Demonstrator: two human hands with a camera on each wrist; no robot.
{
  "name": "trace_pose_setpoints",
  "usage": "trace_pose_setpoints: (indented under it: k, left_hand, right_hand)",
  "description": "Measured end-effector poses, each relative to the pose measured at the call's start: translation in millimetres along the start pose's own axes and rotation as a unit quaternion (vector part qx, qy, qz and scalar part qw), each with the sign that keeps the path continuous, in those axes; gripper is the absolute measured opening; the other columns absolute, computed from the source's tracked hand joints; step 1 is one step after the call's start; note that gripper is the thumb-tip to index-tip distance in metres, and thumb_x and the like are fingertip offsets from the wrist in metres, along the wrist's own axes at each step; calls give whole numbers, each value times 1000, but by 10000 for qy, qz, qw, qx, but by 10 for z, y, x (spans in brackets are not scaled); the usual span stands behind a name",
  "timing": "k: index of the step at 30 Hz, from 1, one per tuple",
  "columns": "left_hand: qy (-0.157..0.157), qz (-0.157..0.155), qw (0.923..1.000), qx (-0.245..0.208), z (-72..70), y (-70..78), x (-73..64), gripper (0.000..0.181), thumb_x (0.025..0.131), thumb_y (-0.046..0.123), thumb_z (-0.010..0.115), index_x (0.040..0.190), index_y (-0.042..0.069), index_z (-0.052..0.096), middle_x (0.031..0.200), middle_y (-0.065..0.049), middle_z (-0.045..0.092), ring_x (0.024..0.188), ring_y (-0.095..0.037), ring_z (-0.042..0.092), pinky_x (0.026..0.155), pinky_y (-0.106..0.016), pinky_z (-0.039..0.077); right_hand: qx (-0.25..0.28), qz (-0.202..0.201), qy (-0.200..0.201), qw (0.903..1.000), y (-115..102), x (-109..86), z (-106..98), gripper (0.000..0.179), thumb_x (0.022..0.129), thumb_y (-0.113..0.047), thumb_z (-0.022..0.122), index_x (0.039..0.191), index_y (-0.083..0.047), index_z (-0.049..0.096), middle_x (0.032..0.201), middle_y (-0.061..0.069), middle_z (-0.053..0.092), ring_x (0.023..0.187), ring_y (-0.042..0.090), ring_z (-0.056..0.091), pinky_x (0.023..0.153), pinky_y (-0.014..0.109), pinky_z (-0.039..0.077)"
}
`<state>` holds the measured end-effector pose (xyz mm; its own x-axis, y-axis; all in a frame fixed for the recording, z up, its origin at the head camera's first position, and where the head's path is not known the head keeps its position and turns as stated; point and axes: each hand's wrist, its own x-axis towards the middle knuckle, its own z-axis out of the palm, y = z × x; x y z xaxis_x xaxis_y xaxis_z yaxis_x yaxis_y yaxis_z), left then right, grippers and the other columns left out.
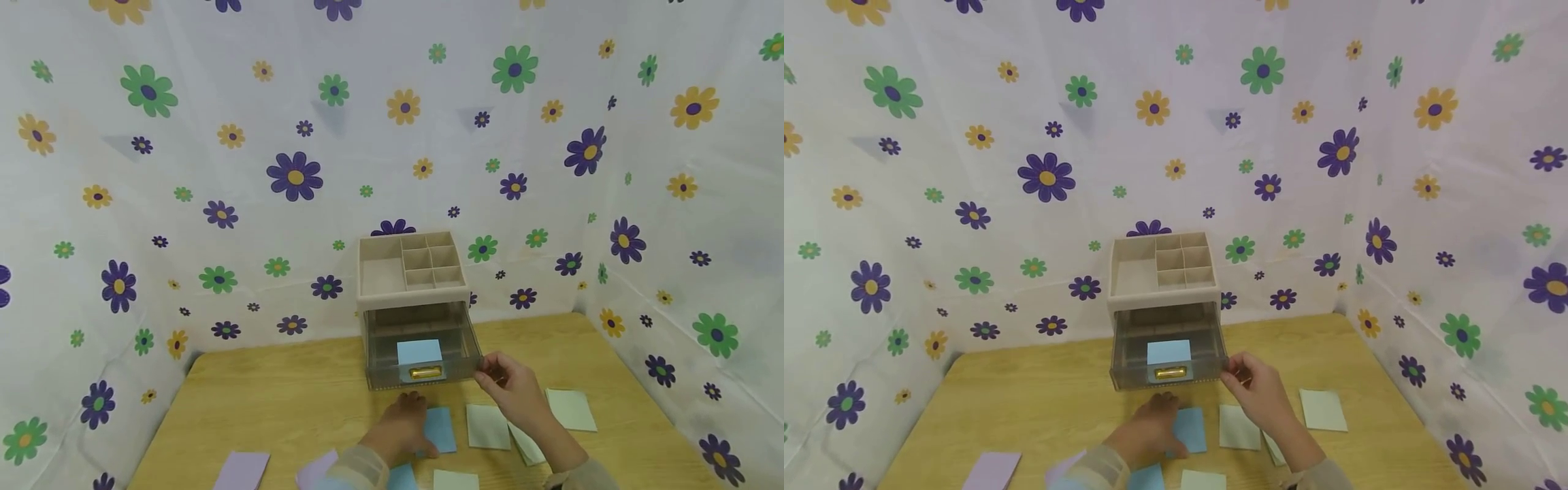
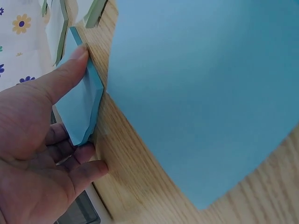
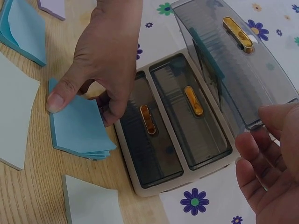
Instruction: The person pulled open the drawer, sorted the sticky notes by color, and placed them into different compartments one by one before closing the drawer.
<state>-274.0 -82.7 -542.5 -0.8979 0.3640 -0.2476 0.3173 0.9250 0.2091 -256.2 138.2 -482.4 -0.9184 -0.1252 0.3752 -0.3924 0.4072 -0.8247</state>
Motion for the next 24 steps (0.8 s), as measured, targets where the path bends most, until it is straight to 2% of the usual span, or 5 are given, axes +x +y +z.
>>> trace_pose_setpoints:
  k: [7,15,24]
  left_hand:
    - [91,-45,9998,-180,16,-3,-61,93,61,56,84,128,2,52,126,-14,51,116,-31,49,92,-39,48]
    - [179,80,9986,-486,43,1,-70,98,62,52,86,133,0,46,127,-17,51,119,-32,48,95,-41,46]
    - [233,105,9987,-444,51,-12,-76,96,62,52,86,132,-2,47,122,-16,50,117,-32,47,94,-40,46]
  right_hand:
    - [-29,64,36,10000,-20,-15,11,10,89,-14,69,90,-13,60,79,-3,60,68,10,57,60,25,50]
    - [101,88,78,9999,-17,-36,-8,10,90,-17,69,91,-12,61,81,-1,61,71,11,58,62,25,51]
    - [95,127,41,9999,-1,-27,13,9,89,-14,70,92,-11,62,83,-1,61,71,11,58,61,25,52]
